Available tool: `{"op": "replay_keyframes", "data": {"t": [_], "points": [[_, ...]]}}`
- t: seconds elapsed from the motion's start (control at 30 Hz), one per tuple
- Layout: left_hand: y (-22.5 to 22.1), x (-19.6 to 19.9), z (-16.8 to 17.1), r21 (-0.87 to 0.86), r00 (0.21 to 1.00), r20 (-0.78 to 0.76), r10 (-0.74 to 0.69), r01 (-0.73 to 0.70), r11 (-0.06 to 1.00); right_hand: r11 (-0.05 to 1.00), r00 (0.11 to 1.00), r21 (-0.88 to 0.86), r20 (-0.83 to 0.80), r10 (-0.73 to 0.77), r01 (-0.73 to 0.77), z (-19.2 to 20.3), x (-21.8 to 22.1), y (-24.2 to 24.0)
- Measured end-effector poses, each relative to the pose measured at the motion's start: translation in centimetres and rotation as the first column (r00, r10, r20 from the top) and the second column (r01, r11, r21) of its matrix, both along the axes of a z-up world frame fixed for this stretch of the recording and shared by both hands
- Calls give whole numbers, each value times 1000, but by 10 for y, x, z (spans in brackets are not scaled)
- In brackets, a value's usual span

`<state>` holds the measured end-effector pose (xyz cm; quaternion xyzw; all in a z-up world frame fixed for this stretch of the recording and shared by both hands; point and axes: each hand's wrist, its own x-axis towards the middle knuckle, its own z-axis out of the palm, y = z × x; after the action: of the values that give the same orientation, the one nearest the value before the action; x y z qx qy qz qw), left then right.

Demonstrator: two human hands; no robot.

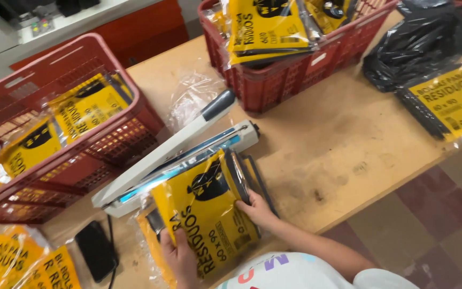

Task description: The person is using a manual heat sealer to seal the edges of plastic bags and then sorting them into plastic crates.

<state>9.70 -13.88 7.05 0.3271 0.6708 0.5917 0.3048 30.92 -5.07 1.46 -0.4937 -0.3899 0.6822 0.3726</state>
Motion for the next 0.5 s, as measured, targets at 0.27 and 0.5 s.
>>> {"op": "replay_keyframes", "data": {"t": [0.27,0.5], "points": [[-9,15,65,172,981,149,-126,100,980,864,924,501,304,-232,52,132,97,82],[-7,15,65,130,980,40,-193,186,974,748,912,625,137,-387,224,335,176,260]]}}
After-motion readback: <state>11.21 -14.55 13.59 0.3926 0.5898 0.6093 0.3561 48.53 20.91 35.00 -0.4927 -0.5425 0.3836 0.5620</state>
